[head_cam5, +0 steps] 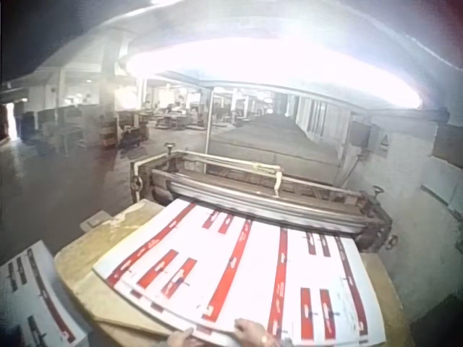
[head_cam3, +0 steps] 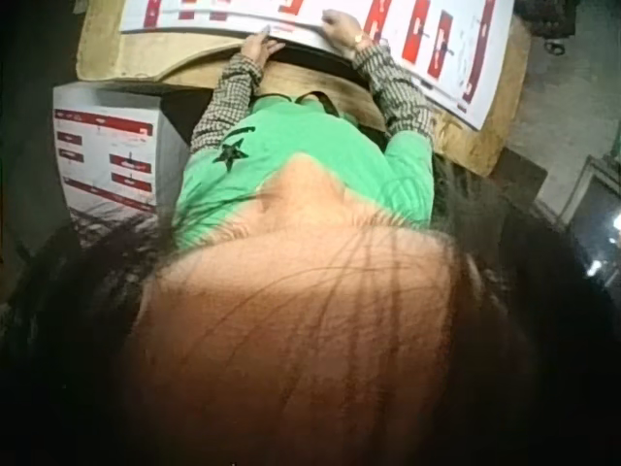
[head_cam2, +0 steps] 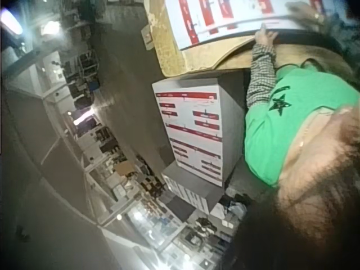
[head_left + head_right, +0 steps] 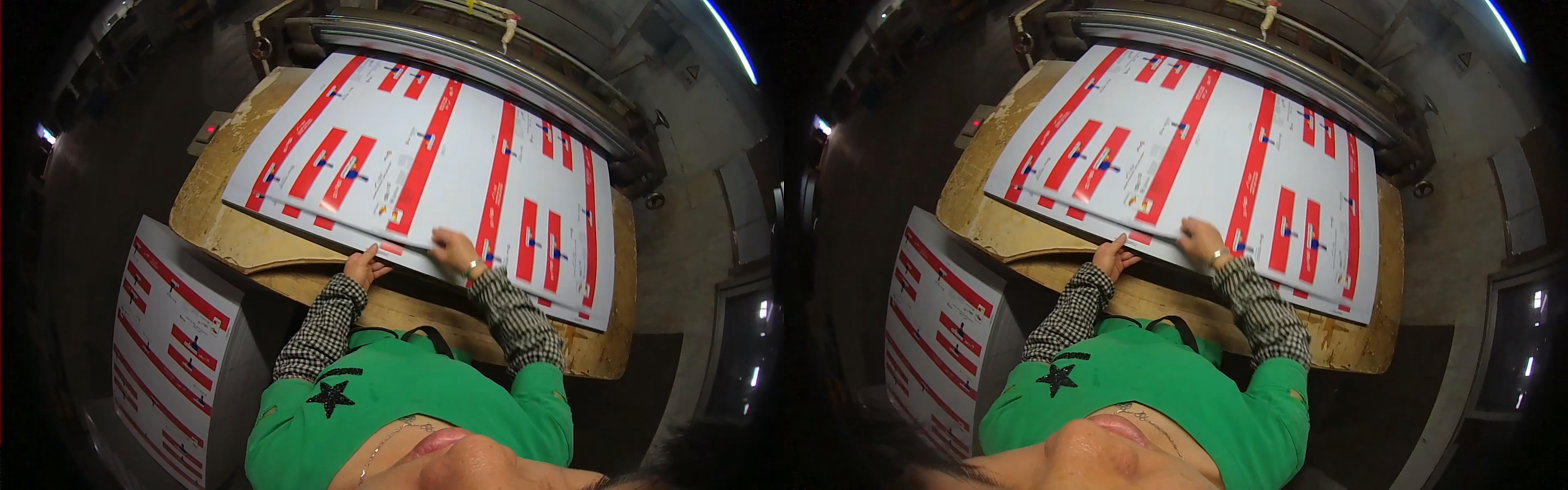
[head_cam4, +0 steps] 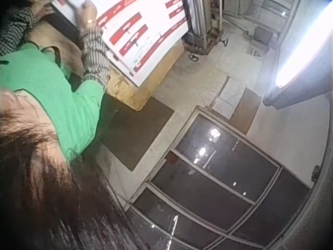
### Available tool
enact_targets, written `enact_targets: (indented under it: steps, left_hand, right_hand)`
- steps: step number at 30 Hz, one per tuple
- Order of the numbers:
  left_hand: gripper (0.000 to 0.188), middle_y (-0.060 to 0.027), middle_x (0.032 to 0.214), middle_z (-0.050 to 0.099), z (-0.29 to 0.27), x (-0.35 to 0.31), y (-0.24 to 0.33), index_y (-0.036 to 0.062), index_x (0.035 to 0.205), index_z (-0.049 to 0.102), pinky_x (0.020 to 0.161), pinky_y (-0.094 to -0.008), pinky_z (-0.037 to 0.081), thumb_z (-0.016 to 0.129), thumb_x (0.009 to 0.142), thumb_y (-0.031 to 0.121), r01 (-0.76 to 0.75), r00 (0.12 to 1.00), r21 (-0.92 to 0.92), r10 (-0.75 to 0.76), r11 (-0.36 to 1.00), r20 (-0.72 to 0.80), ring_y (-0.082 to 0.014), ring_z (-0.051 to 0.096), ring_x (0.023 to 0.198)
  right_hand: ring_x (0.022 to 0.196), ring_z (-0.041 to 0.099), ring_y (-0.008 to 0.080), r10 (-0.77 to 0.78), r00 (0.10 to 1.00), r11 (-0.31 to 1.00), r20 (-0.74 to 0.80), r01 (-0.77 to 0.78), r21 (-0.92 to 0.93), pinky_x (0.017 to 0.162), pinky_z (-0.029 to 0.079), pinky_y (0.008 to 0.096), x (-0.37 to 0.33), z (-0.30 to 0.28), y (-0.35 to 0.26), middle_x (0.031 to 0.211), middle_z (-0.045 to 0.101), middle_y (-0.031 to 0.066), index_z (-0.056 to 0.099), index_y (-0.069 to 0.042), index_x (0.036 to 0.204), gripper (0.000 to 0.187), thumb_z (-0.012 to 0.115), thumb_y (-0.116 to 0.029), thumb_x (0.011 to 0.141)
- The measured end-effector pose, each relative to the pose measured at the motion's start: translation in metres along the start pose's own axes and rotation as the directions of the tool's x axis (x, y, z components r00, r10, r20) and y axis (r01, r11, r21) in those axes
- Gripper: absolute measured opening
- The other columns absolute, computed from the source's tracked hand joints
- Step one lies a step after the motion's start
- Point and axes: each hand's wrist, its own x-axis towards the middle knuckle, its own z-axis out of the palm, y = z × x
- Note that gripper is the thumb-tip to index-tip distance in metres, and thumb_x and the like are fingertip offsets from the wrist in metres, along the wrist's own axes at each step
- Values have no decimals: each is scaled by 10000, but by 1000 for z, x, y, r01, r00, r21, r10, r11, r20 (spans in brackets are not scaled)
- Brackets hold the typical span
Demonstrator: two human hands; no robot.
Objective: The person places large white sheets with red printed graphics onto a wooden board. They then use a squeegee tool to smooth the surface of the sheets, ensuring they adhere flatly to the board. The person repeats this process for multiple sheets, stacking them as they finish.
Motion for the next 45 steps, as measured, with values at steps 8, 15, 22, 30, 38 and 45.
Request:
enact_targets:
  steps: [8, 15, 22, 30, 38, 45]
  left_hand:
    - [431, -182, 1129, 554, 5, 14, 0, -73, 1165, 458, 855, -454, 515, 540, 923, 274, -19, 998, 57, 16, 998, 54, -314, 586, 1014]
    - [258, -42, 776, 536, -9, 22, -8, 33, 896, 545, 771, -440, 543, 585, 903, 288, -45, 999, 83, 45, 996, -8, -192, 565, 701]
    - [300, -96, 984, 635, 5, 18, -2, 13, 1064, 552, 807, -406, 537, 574, 913, 271, -32, 999, 85, 29, 996, 40, -212, 645, 856]
    - [335, -111, 1047, 625, -2, 21, -7, -2, 1115, 527, 864, -438, 513, 553, 924, 272, -32, 999, 95, 29, 995, 33, -239, 628, 946]
    - [312, -107, 1024, 627, -2, 21, -5, 9, 1100, 531, 831, -421, 531, 562, 920, 261, -35, 998, 90, 29, 995, 63, -230, 634, 924]
    - [323, -108, 1056, 632, 1, 22, -3, 25, 1135, 525, 864, -430, 520, 572, 914, 256, -37, 999, 134, 39, 990, -10, -242, 636, 940]
  right_hand:
    - [1093, 522, 347, 264, 919, 956, -293, -289, -44, 944, 419, 386, 62, -7, 31, 1116, 588, 200, 618, 11, 1023, 388, 658, -275, 764]
    - [1282, 358, 391, 58, 922, 995, -383, -87, -57, 1088, 254, 462, -4, 42, -22, 1284, 482, 233, 553, 28, 1150, 449, 590, -307, 854]
    - [1322, 293, 365, 5, 959, 986, -282, -53, -161, 1107, 170, 486, -34, 60, -44, 1368, 393, 222, 423, 20, 1286, 598, 517, -401, 873]
    - [1252, 374, 365, 353, 414, 485, -839, -848, -214, 1071, 249, 483, -222, -72, 187, 1318, 447, 236, 426, 58, 1278, 618, 521, -409, 884]
    - [1216, 424, 396, 574, -421, 102, -702, -814, 571, 1029, 309, 477, -334, -123, 204, 1299, 460, 267, 475, 60, 1243, 577, 377, -418, 935]
    - [1139, 480, 368, 189, 232, 782, -954, -624, 3, 1011, 334, 471, -207, -69, 136, 1153, 559, 206, 569, 13, 1097, 308, 582, -172, 852]
